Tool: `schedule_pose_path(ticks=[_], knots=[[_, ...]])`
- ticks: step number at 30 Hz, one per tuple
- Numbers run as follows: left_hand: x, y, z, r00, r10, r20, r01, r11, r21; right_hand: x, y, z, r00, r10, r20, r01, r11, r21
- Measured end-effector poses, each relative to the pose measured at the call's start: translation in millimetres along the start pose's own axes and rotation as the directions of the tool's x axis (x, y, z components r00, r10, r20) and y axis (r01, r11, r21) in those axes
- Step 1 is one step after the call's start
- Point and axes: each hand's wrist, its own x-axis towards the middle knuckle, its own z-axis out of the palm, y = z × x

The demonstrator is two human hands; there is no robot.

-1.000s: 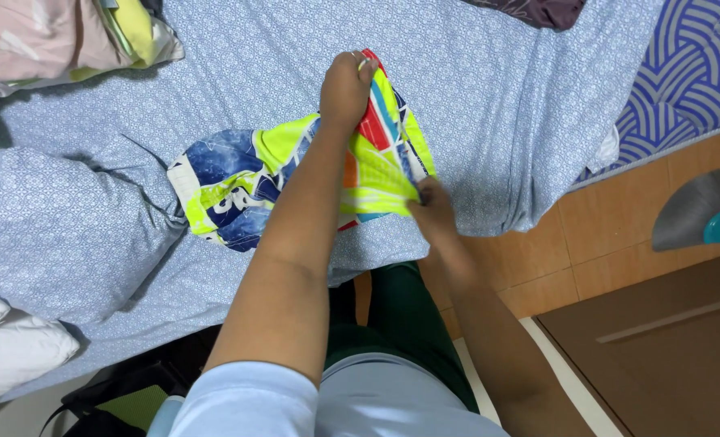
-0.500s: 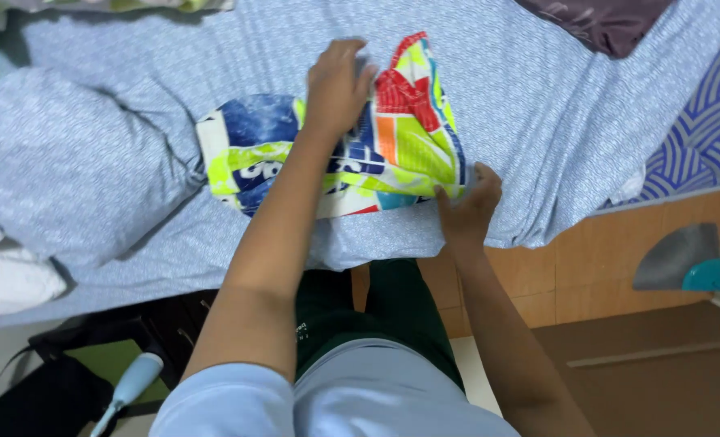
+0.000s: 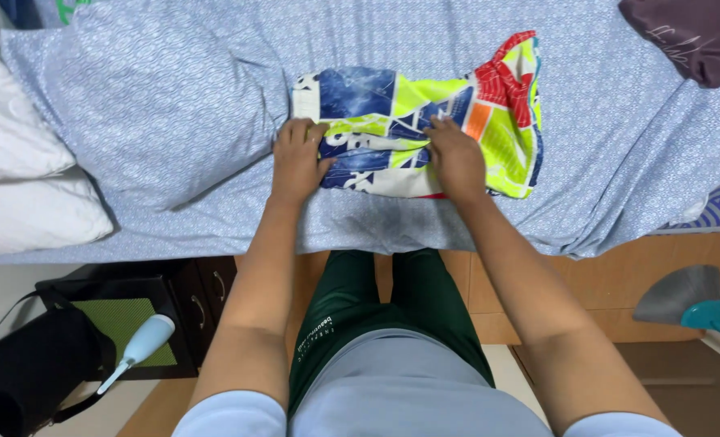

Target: Folding various items of clothing on a bed and then sweeping the tiled floor with a broom.

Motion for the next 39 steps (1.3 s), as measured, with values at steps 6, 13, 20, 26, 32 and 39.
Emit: schedule_pose_path(ticks=[6,13,20,26,32,39], knots=[[10,-13,11,0.97,-0.244,0.012,0.229,0.887,-0.401,-9,-16,-38,0.999,0.034,-0.003,-0.032,0.97,0.242],[-37,-8,-25,0.988,-0.11,-0.107,0.062,0.923,-0.38,-27,-20,-53,0.99,-0.089,0.114,0.058,0.966,0.253],[-35,-28,65,0.794,-0.596,0.122,0.426,0.401,-0.811,-28,-59,-18,0.965,-0.119,0.233,0.132,0.99,-0.045],[-12,-7,9,0.656,-0.448,0.607,0.604,-0.171,-0.779,-9,-118,1,0.943,-0.29,0.164,0.308,0.947,-0.091],[-10,-13,-8,0.969,-0.235,0.08,0.117,0.149,-0.982,8,-143,17,0.959,-0.253,0.131,0.253,0.967,0.012],[-43,-54,78,0.892,-0.343,0.295,0.362,0.148,-0.921,15,-124,54,0.886,-0.238,0.397,0.263,0.965,-0.008]])
